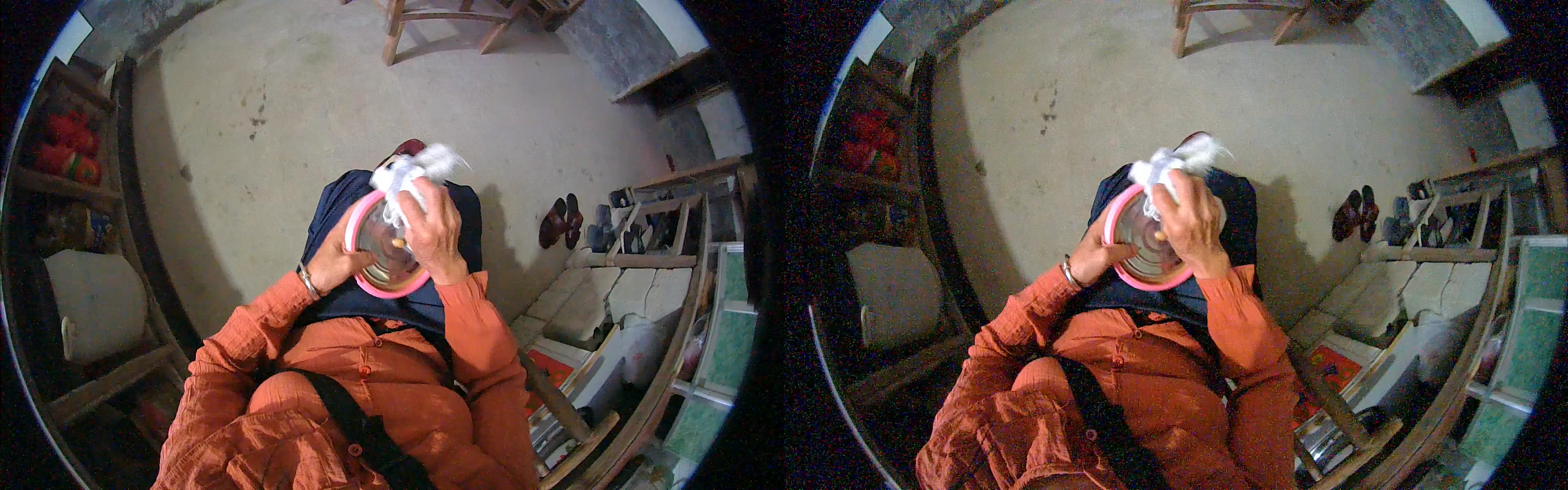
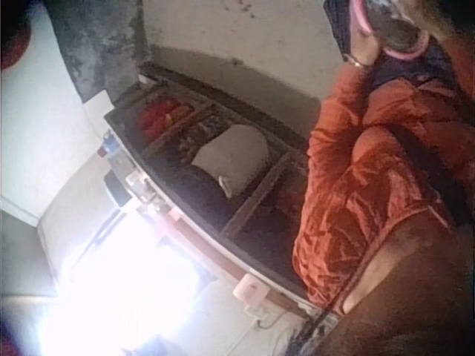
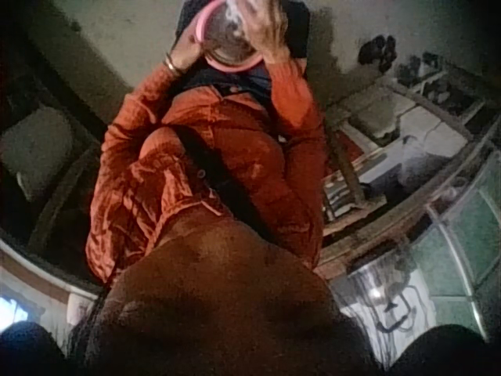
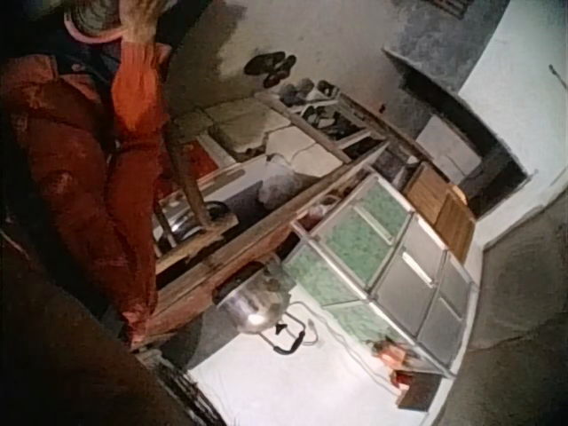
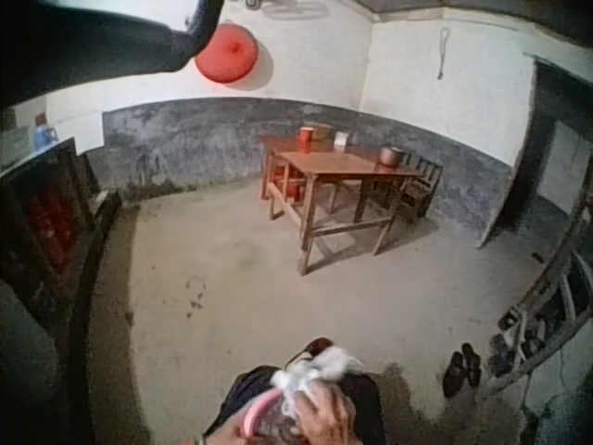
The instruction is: The person wipes the exterior and interior of a pink electric kettle using a white cloth. They move from a kitchen counter to a wooden chair, where they continue to clean the kettle's lid and base while seated.
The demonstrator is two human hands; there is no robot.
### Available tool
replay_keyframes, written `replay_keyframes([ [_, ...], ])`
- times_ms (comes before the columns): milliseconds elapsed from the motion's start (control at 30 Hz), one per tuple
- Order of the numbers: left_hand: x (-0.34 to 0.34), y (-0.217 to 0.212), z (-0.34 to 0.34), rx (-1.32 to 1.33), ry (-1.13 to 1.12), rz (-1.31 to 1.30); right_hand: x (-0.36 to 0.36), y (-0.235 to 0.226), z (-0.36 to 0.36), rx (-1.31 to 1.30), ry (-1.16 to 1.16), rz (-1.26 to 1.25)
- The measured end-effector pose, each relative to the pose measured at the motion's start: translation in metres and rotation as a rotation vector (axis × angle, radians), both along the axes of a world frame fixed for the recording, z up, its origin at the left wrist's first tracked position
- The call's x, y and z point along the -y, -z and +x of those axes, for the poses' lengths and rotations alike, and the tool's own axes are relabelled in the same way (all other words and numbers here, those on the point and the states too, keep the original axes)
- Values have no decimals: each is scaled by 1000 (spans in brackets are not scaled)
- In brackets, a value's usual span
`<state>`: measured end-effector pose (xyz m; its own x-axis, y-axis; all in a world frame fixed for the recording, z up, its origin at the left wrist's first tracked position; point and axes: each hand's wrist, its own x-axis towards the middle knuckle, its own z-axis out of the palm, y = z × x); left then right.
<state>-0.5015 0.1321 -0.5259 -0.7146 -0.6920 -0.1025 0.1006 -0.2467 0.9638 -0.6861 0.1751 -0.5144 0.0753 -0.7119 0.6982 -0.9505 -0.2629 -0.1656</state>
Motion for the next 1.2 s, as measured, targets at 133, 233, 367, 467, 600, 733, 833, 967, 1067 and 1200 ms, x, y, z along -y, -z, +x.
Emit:
replay_keyframes([
  [133,-9,8,-6,-70,-129,-8,2,-5,6,-23,-16,61],
  [233,-12,4,-8,-59,-243,-84,-17,1,4,-42,186,214],
  [367,-12,5,-11,-63,-301,-182,-42,3,2,74,362,461],
  [467,-12,8,-9,-32,-200,-145,-38,-2,4,224,336,332],
  [600,-21,14,-14,-58,-89,-117,-23,-17,15,423,136,210],
  [733,-20,19,-17,-88,-117,-99,-25,-26,48,446,-49,228],
  [833,-18,-1,-17,-77,-154,-163,-24,-20,34,266,66,218],
  [967,-16,2,-14,-30,-135,-293,-33,-24,13,250,314,358],
  [1067,-17,3,-15,-28,-99,-260,-27,-32,17,333,223,297],
  [1200,-14,4,-13,0,-81,-305,-29,-34,34,445,-5,384],
])
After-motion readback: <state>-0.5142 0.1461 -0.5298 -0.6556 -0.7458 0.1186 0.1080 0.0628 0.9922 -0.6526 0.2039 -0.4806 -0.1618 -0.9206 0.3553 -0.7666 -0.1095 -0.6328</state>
